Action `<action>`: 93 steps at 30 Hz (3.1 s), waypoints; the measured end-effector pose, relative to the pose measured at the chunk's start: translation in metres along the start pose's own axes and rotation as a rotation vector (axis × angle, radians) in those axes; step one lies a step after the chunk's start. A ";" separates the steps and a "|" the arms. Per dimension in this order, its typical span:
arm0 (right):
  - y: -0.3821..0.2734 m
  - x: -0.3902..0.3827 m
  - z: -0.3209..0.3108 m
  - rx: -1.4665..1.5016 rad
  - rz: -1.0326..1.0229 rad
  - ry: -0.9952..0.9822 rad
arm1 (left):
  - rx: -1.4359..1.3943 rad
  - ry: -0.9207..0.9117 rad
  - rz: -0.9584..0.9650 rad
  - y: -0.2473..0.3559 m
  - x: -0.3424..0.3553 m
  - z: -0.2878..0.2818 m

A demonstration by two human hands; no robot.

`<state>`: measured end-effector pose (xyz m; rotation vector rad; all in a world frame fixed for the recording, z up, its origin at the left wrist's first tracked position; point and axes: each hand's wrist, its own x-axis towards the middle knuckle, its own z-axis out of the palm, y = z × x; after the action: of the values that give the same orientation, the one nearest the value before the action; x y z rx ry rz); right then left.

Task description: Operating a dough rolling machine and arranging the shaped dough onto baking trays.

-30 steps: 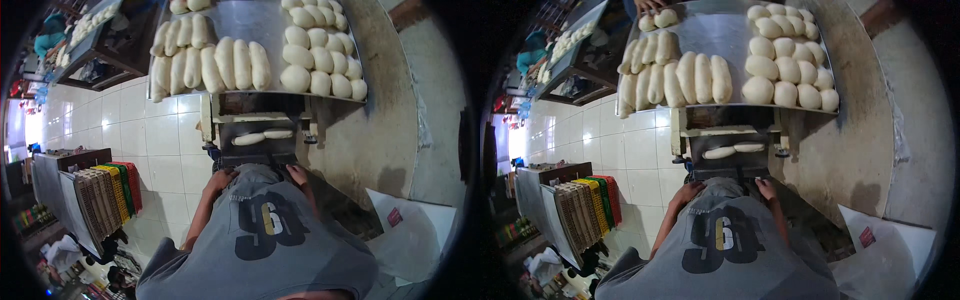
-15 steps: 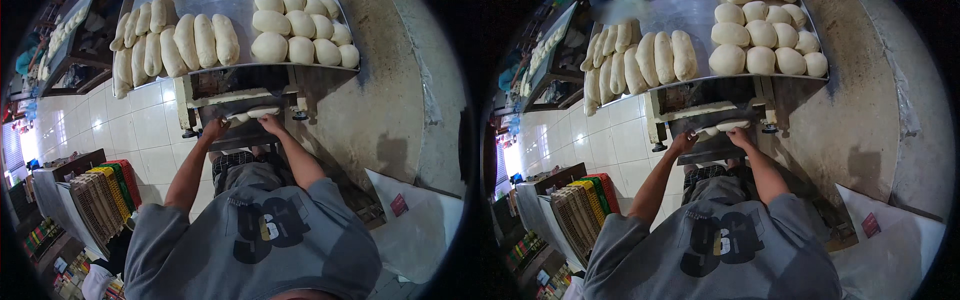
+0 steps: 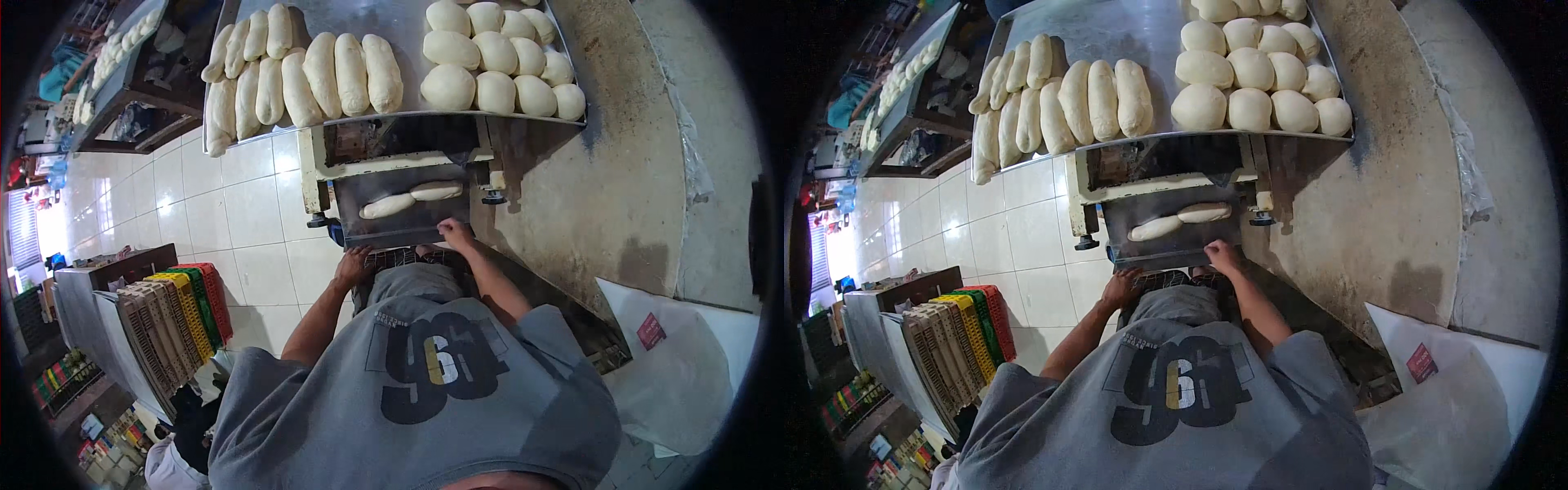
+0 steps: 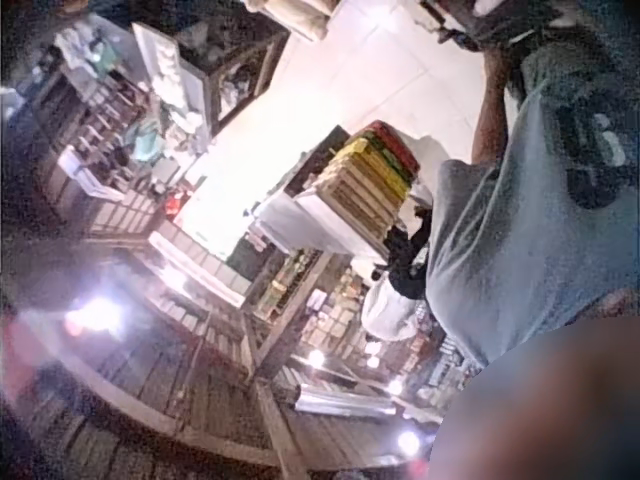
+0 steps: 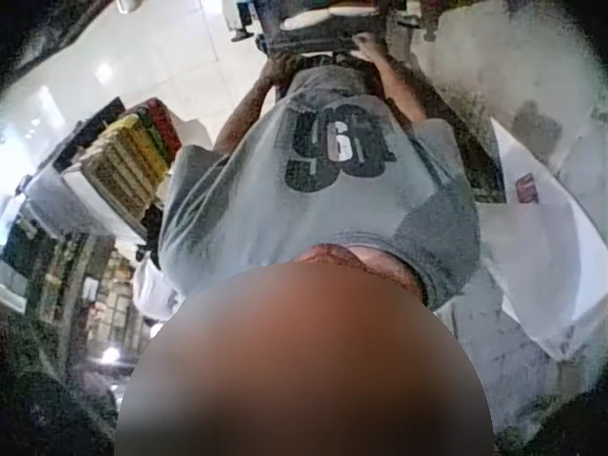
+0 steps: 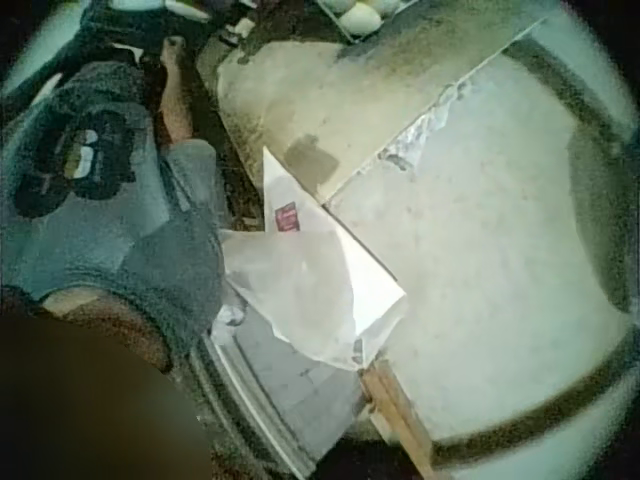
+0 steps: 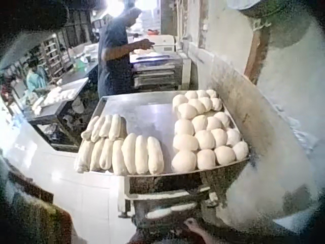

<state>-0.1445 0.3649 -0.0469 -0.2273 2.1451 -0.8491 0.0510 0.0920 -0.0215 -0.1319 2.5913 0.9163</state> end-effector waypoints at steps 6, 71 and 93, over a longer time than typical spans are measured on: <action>0.016 0.019 -0.008 0.138 0.233 0.134 | -0.247 -0.033 -0.231 0.038 0.018 -0.042; -0.131 -0.100 -0.165 0.832 -0.137 -0.290 | -1.200 0.373 -0.319 0.130 -0.063 -0.221; -0.435 0.010 -0.232 1.297 -0.622 0.523 | -1.333 1.080 0.244 0.174 0.067 -0.470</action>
<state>-0.3733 0.1466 0.3315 0.0340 1.4771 -2.6675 -0.2014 -0.0610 0.3887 -0.8441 2.1271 3.1734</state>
